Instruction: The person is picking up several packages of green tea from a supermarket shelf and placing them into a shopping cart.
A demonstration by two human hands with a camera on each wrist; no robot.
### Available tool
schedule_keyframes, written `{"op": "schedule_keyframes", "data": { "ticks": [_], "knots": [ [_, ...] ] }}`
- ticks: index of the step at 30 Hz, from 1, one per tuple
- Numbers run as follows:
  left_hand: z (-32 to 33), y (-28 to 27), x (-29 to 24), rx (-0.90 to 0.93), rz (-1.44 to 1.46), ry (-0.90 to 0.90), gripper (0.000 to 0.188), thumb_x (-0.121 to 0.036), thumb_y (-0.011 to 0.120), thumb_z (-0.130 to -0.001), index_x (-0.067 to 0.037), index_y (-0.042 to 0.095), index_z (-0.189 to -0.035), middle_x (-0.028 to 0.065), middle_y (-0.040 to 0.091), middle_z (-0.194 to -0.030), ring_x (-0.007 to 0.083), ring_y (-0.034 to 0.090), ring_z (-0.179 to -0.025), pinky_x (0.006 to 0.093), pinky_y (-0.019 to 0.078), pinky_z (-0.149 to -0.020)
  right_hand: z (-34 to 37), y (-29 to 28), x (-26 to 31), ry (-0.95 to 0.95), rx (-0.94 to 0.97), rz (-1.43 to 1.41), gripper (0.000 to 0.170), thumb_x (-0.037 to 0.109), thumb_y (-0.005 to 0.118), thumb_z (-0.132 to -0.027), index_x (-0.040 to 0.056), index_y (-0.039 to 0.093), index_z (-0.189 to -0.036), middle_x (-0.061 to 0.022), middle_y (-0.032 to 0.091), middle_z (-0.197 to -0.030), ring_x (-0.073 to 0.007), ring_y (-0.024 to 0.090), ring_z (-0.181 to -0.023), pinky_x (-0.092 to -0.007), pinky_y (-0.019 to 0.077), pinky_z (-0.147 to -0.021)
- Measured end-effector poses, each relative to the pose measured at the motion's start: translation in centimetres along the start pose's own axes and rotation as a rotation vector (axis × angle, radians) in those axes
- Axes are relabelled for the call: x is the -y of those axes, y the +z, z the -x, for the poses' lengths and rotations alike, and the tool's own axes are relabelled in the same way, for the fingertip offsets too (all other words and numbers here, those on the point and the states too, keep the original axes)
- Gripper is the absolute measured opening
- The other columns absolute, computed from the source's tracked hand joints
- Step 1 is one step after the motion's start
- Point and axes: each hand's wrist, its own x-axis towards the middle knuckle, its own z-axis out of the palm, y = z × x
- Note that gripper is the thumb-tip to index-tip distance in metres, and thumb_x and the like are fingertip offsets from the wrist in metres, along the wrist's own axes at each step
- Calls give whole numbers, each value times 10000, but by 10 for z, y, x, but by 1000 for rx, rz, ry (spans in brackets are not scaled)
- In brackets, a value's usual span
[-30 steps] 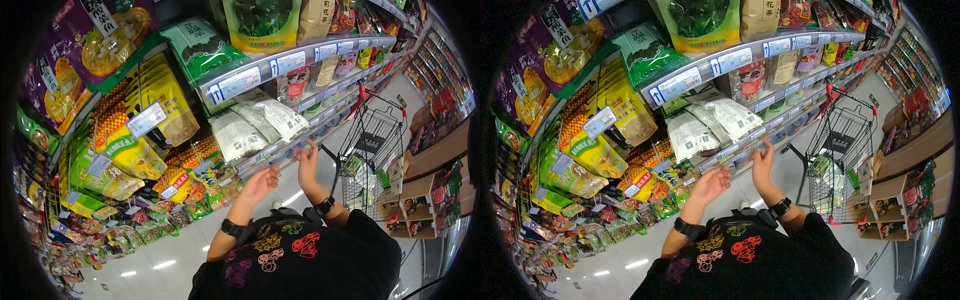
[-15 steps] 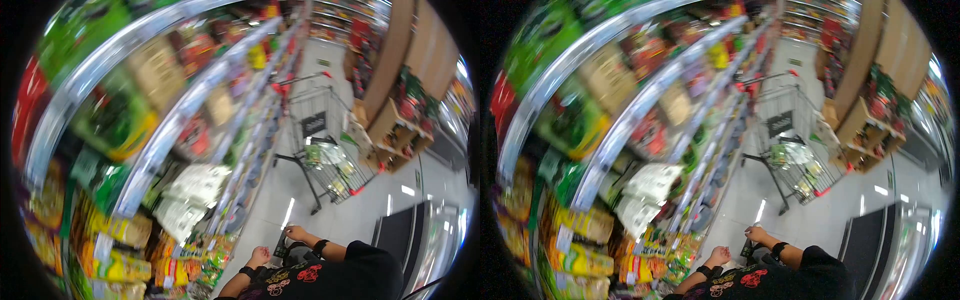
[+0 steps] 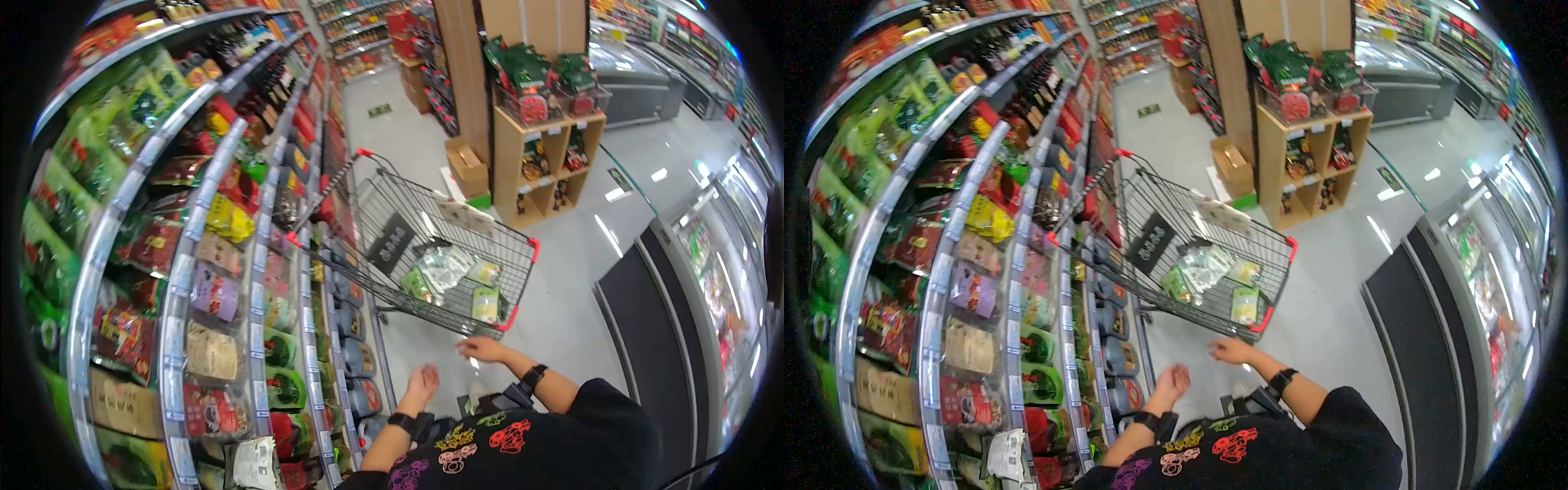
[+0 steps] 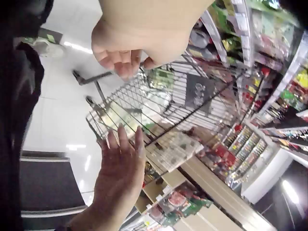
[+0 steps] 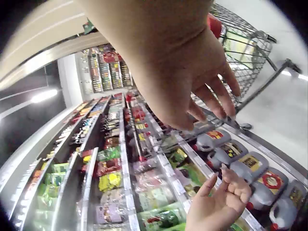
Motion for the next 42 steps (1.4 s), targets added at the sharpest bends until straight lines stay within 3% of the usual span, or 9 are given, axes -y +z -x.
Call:
{"op": "schedule_keyframes", "data": {
  "ticks": [2, 3, 6, 16, 24, 31, 37, 38, 42],
  "knots": [
    [-30, 38, -5, 261, -416, 415, 117, -155, 427, -782, -63, 494, -753, 24, 512, -663, 144, 503, -618, 258, 423, -526, 4, -36, 49, 53, -74, -108, 286, 215, 439, -801, 59, 504, -1031, -65, 574, -791, -131, 558, -702, -276, 440, -648],
    [-13, 86, -13, 235, -82, 169, 109, -154, 439, -783, -71, 494, -740, 20, 509, -661, 136, 486, -598, 248, 412, -540, -9, -35, 13, -36, -146, -149, 274, 175, 433, -805, 45, 497, -1038, -70, 566, -795, -123, 547, -689, -270, 435, -643],
    [-5, 165, -26, 341, -261, 271, 144, -149, 463, -790, -49, 508, -882, 32, 535, -741, 129, 516, -669, 233, 415, -583, -7, -65, 45, 133, -262, -702, 259, 135, 432, -812, 7, 481, -1032, -86, 552, -836, -119, 539, -747, -231, 452, -651],
    [-102, 246, -111, 188, -529, 141, 188, -146, 464, -782, -19, 504, -915, 47, 502, -763, 125, 490, -673, 238, 402, -571, -99, -120, -7, 489, -530, -880, 231, 165, 421, -801, 27, 523, -956, -75, 568, -798, -119, 563, -666, -214, 448, -587],
    [-285, 203, -208, -155, -200, -340, 61, -109, 449, -755, -48, 456, -761, 49, 474, -686, 142, 461, -566, 277, 357, -446, -216, -112, -78, 978, -467, -982, 249, 162, 476, -759, 33, 495, -971, -65, 536, -767, -142, 542, -584, -217, 451, -488],
    [-360, 192, -238, -318, -865, -142, 248, -147, 482, -798, -4, 444, -997, 93, 487, -952, 145, 511, -649, 291, 377, -466, -271, -78, -163, 1199, -719, -756, 330, 112, 464, -742, 60, 415, -1064, -73, 514, -789, -189, 567, -588, -250, 445, -461],
    [-390, 203, -245, -234, -1381, -274, 362, -120, 438, -804, -33, 372, -1150, 109, 462, -1002, 163, 515, -685, 282, 370, -483, -308, -93, -152, 1260, -778, -1433, 382, 186, 481, -774, 71, 346, -1113, -103, 418, -1035, -293, 538, -806, -376, 467, -610],
    [-397, 193, -242, -200, -1530, -185, 271, -164, 456, -790, -97, 473, -1052, 76, 552, -766, 171, 547, -639, 325, 430, -603, -310, -91, -153, 1235, -795, -1491, 390, 200, 482, -787, 75, 323, -1121, -106, 369, -1085, -339, 487, -900, -408, 456, -672],
    [-416, 193, -234, -86, -1743, -237, 411, -165, 439, -784, -111, 369, -1185, 87, 565, -697, 191, 542, -626, 344, 419, -602, -326, -77, -166, 1217, -909, -1673, 371, 173, 472, -785, 72, 325, -1110, -109, 368, -1083, -347, 480, -910, -404, 447, -714]
  ]
}}
